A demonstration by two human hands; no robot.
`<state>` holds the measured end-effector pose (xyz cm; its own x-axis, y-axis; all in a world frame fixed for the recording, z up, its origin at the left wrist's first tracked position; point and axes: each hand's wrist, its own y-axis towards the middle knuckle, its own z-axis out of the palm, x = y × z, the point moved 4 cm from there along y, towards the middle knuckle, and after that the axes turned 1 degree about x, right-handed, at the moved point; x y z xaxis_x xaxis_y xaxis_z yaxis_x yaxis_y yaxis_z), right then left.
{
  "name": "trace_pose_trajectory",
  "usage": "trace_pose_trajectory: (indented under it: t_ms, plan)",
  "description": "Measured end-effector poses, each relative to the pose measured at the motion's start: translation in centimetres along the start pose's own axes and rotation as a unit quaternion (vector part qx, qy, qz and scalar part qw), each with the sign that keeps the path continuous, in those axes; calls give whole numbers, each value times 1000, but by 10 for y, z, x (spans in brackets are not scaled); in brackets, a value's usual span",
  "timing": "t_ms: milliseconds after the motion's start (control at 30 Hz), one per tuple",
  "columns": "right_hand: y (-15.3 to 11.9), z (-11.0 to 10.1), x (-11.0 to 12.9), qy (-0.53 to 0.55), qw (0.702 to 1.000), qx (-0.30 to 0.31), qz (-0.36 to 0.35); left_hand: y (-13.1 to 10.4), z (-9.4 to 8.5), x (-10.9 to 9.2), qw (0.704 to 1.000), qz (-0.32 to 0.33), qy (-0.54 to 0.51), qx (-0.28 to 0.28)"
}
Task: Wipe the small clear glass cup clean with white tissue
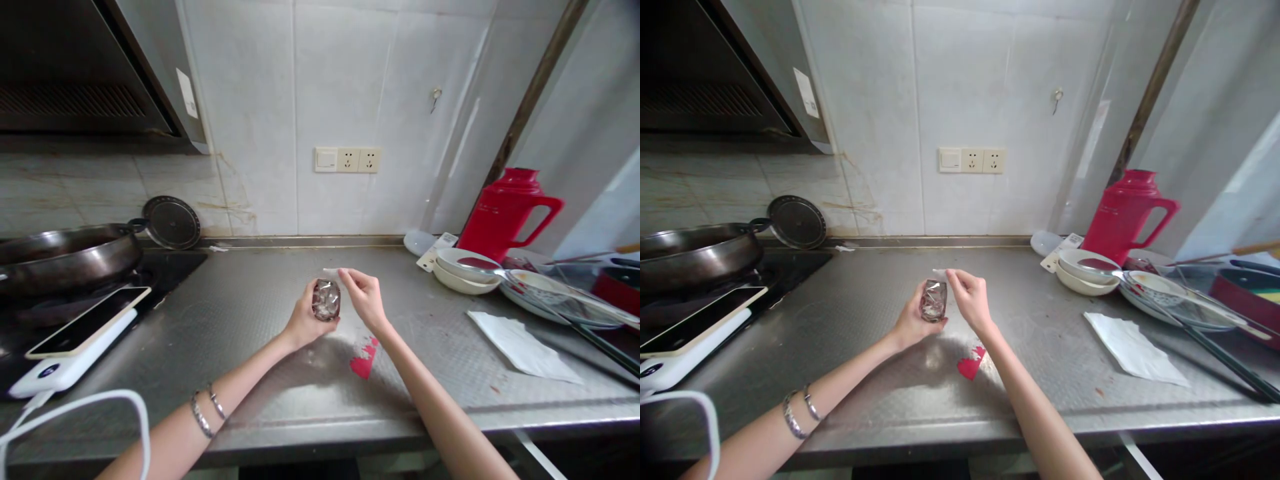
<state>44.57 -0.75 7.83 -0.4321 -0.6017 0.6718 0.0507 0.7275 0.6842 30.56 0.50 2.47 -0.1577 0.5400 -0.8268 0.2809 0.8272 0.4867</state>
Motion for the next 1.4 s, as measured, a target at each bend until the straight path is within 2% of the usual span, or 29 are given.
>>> trace_pose_trajectory:
  t_ms: [67,133,367,500,667,733,833,933,1000,1067,1167,1300,1400]
  plan:
    - [-1,7,2,-6,998,59,-13,0,1,1,999,18,26,-4]
    - [-3,11,5,-24,995,88,-44,-1,3,1,999,29,44,-5]
    - [-10,11,12,-56,979,88,-174,-1,3,-4,995,29,94,-17]
    - [-14,13,16,-68,968,96,-222,0,2,-5,994,32,97,-31]
    - [-20,16,23,-63,955,106,-270,3,1,-5,992,80,95,-27]
    - [-22,16,25,-56,952,107,-282,4,1,-6,993,78,88,-29]
    - [-22,12,25,-13,963,87,-255,4,-1,-5,997,38,52,-40]
    - [-16,0,15,43,991,-9,-126,3,-1,-2,999,-12,-17,-25]
    - [-13,-6,6,49,995,-74,-41,3,1,1,998,-26,-57,-17]
    - [-10,-7,-1,36,994,-100,-8,2,2,3,997,-29,-74,-17]
    - [-6,2,-7,28,997,-68,-15,1,4,4,997,-34,-63,-17]
    - [-7,18,-10,62,997,48,-25,2,4,2,997,-40,-61,-25]
    - [-9,19,-9,63,994,74,-45,3,3,3,995,-56,-72,-31]
